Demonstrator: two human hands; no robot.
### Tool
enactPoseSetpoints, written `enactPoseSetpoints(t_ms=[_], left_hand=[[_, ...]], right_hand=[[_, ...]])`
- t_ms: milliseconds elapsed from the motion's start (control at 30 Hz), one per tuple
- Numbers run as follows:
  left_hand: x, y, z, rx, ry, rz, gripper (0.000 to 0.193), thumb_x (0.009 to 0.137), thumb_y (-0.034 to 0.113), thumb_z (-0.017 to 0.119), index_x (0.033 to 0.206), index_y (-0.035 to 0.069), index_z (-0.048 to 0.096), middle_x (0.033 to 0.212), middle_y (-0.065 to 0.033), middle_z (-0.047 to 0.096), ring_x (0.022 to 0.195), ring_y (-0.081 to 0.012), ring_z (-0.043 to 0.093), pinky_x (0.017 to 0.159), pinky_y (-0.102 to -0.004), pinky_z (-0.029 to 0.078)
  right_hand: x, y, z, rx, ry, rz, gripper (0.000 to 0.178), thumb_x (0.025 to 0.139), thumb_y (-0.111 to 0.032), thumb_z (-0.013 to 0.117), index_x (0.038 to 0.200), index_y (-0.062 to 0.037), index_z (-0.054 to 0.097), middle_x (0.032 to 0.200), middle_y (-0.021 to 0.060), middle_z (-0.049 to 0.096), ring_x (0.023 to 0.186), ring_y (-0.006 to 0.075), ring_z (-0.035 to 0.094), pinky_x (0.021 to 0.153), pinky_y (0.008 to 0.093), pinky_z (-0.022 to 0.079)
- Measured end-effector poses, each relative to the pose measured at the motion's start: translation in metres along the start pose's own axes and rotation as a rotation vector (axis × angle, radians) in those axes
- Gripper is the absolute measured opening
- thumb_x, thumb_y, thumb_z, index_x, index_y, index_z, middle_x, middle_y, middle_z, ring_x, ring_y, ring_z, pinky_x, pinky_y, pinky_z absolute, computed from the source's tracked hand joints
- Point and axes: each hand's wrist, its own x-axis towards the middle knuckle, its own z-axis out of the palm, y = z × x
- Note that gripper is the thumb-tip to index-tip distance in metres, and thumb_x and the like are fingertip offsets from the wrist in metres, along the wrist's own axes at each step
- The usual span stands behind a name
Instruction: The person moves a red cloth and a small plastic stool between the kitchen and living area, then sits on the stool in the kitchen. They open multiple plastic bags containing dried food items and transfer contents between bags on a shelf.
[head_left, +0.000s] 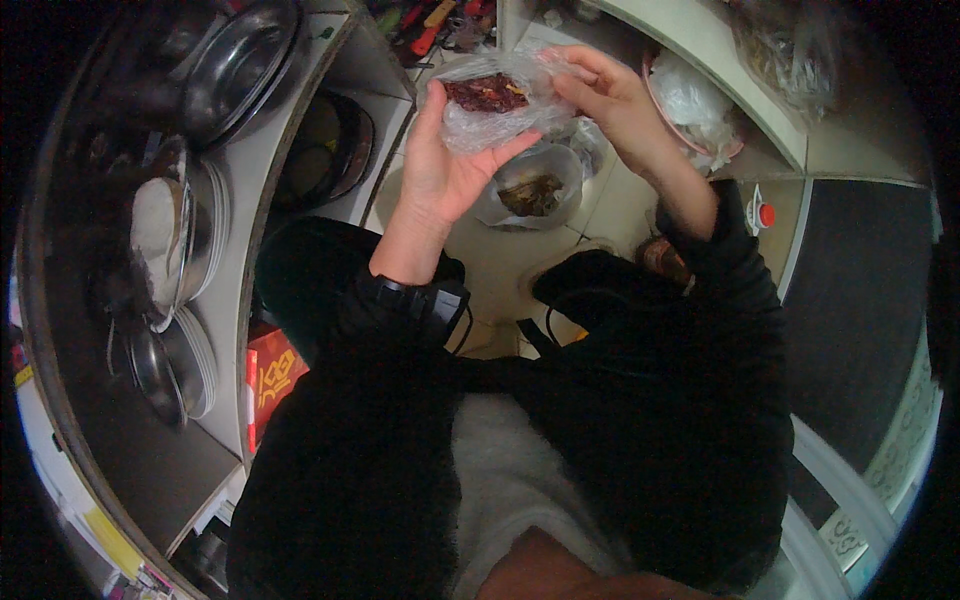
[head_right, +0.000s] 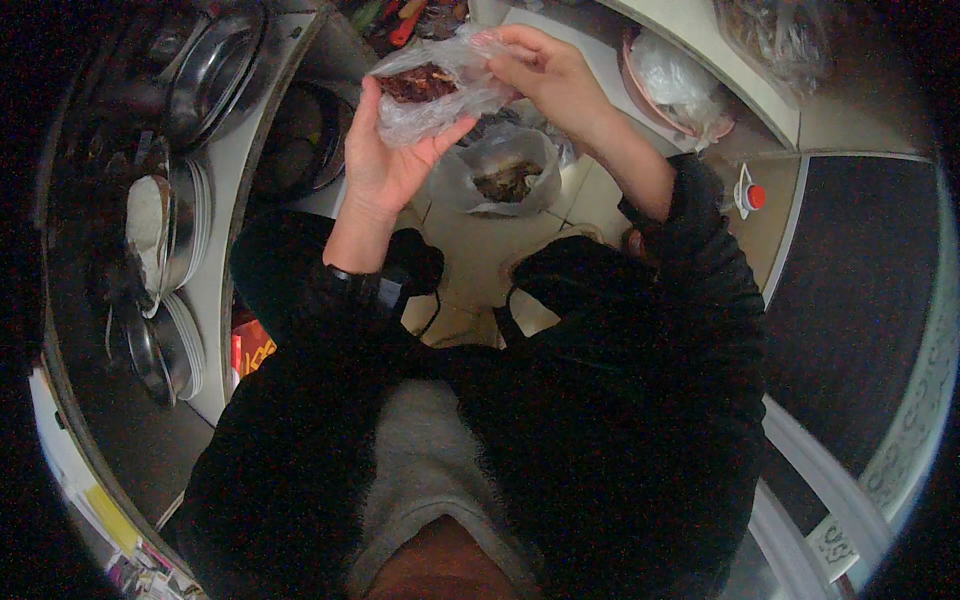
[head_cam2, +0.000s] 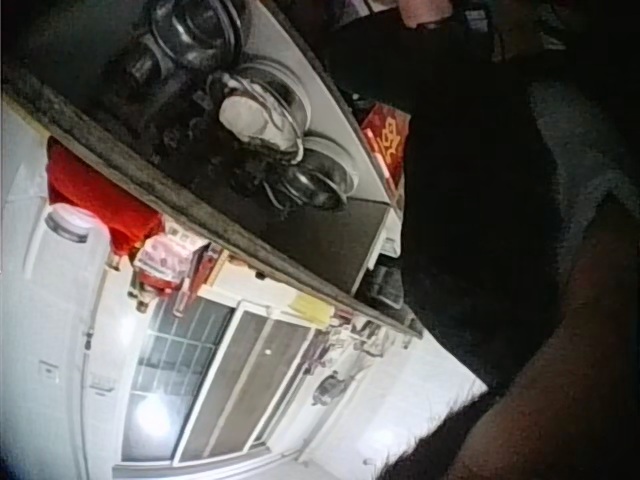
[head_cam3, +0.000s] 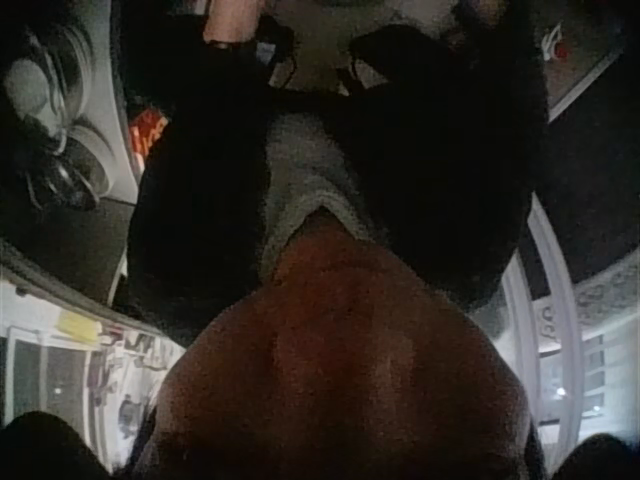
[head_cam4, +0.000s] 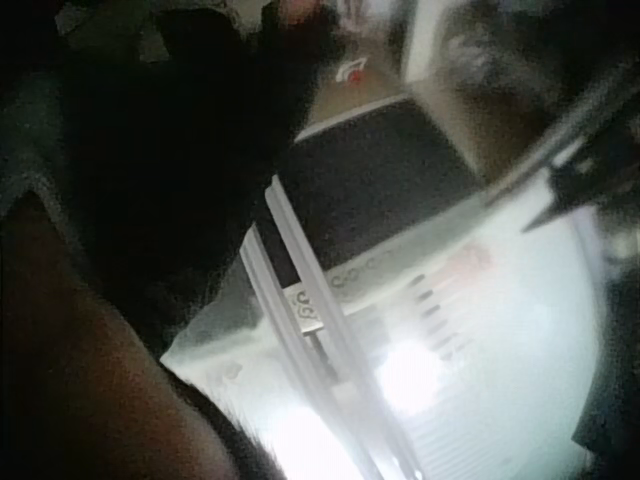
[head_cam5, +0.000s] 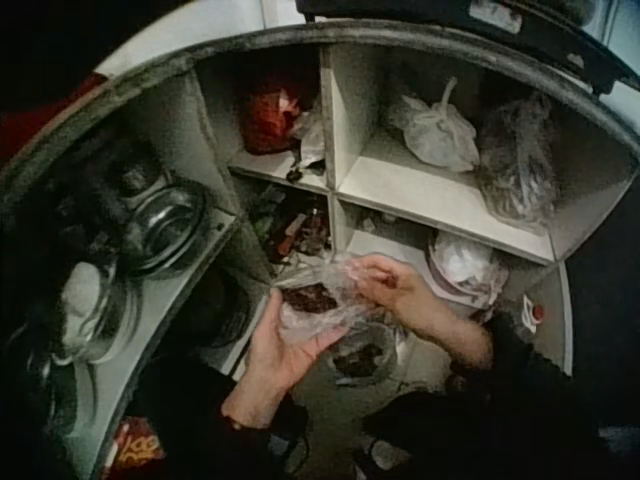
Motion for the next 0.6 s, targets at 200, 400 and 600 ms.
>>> enactPoseSetpoints(t_ms=[200, 400, 600], left_hand=[[-0.001, 0.006, -0.001, -0.118, -0.036, 0.011, 0.054, 0.096, 0.04, 0.042, 0.135, 0.003, 0.035, 0.135, -0.018, 0.044, 0.125, -0.0398, 0.042, 0.1, -0.061, 0.038], [-0.001, 0.005, 0.0, 0.072, 0.058, 0.066, 0.052, 0.09, 0.027, 0.052, 0.132, 0.001, 0.04, 0.134, -0.0185, 0.046, 0.125, -0.0365, 0.044, 0.104, -0.0573, 0.036], [-0.002, 0.0, 0.002, 0.097, -0.007, 0.048, 0.053, 0.084, 0.011, 0.048, 0.136, 0.006, 0.038, 0.13, -0.0192, 0.048, 0.118, -0.0364, 0.05, 0.102, -0.0543, 0.04]], right_hand=[[0.005, 0.012, -0.004, 0.023, 0.063, -0.088, 0.028, 0.09, -0.01, 0.061, 0.117, -0.0064, 0.057, 0.102, 0.0022, 0.064, 0.092, 0.0102, 0.06, 0.079, 0.0263, 0.05], [0.001, -0.011, 0.002, -0.528, 0.336, -0.499, 0.037, 0.081, -0.017, 0.072, 0.114, -0.0093, 0.059, 0.111, 0.004, 0.058, 0.102, 0.0155, 0.054, 0.084, 0.0298, 0.047], [-0.008, -0.023, 0.021, -0.96, 0.137, -0.715, 0.035, 0.074, -0.022, 0.075, 0.105, -0.0123, 0.064, 0.109, 0.0068, 0.057, 0.097, 0.0217, 0.056, 0.08, 0.0313, 0.046]])
